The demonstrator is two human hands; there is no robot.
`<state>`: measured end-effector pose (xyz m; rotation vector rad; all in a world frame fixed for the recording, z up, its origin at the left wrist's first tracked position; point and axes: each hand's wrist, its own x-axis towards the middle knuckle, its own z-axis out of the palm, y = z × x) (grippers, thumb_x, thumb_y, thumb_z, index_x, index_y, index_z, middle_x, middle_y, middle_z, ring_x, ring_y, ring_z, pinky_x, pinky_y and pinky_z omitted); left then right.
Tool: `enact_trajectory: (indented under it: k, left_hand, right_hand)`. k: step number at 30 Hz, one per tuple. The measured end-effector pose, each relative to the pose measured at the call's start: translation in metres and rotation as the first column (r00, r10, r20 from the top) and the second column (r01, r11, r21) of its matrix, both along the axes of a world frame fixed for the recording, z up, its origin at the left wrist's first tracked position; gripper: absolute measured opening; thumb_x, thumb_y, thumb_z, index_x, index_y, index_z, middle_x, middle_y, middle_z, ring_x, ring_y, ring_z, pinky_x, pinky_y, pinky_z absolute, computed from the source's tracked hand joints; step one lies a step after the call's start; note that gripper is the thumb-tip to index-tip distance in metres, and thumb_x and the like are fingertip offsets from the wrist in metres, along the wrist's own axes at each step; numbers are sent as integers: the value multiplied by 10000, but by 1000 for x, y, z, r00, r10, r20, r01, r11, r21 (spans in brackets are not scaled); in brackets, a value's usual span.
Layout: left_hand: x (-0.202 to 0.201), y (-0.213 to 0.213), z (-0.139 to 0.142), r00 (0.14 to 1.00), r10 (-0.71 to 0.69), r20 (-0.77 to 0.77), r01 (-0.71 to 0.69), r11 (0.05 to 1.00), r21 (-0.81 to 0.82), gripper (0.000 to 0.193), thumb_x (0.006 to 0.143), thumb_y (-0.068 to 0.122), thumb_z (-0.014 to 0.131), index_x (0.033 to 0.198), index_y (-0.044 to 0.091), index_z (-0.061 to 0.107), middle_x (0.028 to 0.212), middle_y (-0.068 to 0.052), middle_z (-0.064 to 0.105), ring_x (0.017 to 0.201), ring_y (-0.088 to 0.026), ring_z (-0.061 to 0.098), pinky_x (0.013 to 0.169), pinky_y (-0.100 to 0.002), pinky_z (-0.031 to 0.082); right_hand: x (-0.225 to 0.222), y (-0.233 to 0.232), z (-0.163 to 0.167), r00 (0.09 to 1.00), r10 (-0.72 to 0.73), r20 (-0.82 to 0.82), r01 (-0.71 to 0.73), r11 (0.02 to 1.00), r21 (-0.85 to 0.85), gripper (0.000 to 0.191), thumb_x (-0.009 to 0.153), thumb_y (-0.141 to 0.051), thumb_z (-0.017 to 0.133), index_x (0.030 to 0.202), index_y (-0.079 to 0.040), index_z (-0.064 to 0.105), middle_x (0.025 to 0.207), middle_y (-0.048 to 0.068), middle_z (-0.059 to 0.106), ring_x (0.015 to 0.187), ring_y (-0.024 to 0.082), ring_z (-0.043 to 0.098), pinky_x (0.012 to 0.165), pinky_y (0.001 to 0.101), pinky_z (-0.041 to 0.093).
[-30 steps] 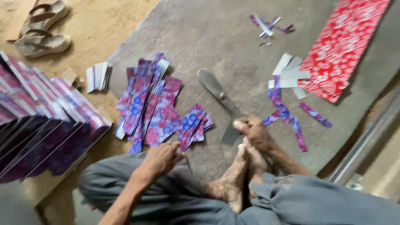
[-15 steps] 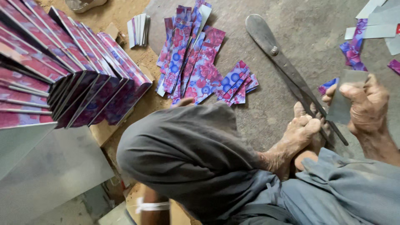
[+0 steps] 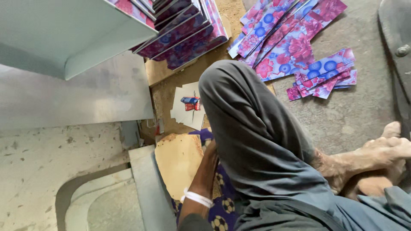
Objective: The person sits on the floor and uses large shears to cut floral-patterned paper sheets into smaller rectangular pieces. The person repeatedly picks up sheets, aligns them, cuts them, and places the cut pieces into a growing pile on the floor.
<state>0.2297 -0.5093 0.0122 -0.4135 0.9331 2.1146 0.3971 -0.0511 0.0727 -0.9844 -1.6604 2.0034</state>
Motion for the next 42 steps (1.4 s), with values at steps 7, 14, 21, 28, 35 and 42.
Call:
enact_trajectory:
  k: [7,14,21,28,35,42]
  left_hand:
    - [42,-26,-43,986,108,130,-74,967,-246,539,1015,330,496,1453,16,493,1395,-139,607,1206,-263,606,1032,-405,498]
    - [-15,6,62,798,-120,-590,-509,390,-767,376,1044,282,533,1217,-19,676,1161,-139,726,1065,-244,643,978,-377,502]
    - [-139,119,138,163,-774,-612,-606,411,-681,310,1041,262,582,1191,10,684,1136,-182,699,1059,-361,685,952,-437,532]
    - [-265,199,35,230,-973,31,-473,-140,-870,439,909,426,699,1042,8,674,1062,-255,675,973,-455,665,825,-561,538]
    - [-263,181,-10,200,-978,-67,-572,-61,-818,459,863,369,736,1138,17,632,1062,-240,668,990,-462,652,822,-586,528]
    - [-265,183,1,335,-942,8,-426,-159,-891,485,869,427,774,1136,43,645,1238,-222,619,1167,-424,600,959,-554,511]
  right_hand:
    - [6,2,-7,998,42,56,-41,999,-12,337,987,-74,598,1310,-6,533,1130,180,685,957,246,684,835,392,577]
    - [6,6,-5,996,35,77,-33,999,-26,417,971,-76,601,1376,-7,526,1177,182,683,997,249,680,849,400,570]
    - [-7,52,17,985,74,154,-80,996,29,498,955,-77,604,1441,-9,519,1224,184,682,1038,253,675,862,407,562]
    - [17,61,15,930,210,302,-209,977,-37,553,935,-65,606,1476,1,509,1271,189,678,1085,242,669,889,387,548]
    - [48,55,-26,970,-18,244,48,992,-121,574,921,-10,593,1486,24,495,1321,195,660,1138,232,649,940,359,529]
    - [37,75,-33,982,19,190,-11,999,-40,538,924,2,589,1452,49,493,1320,184,657,1178,213,646,967,337,525]
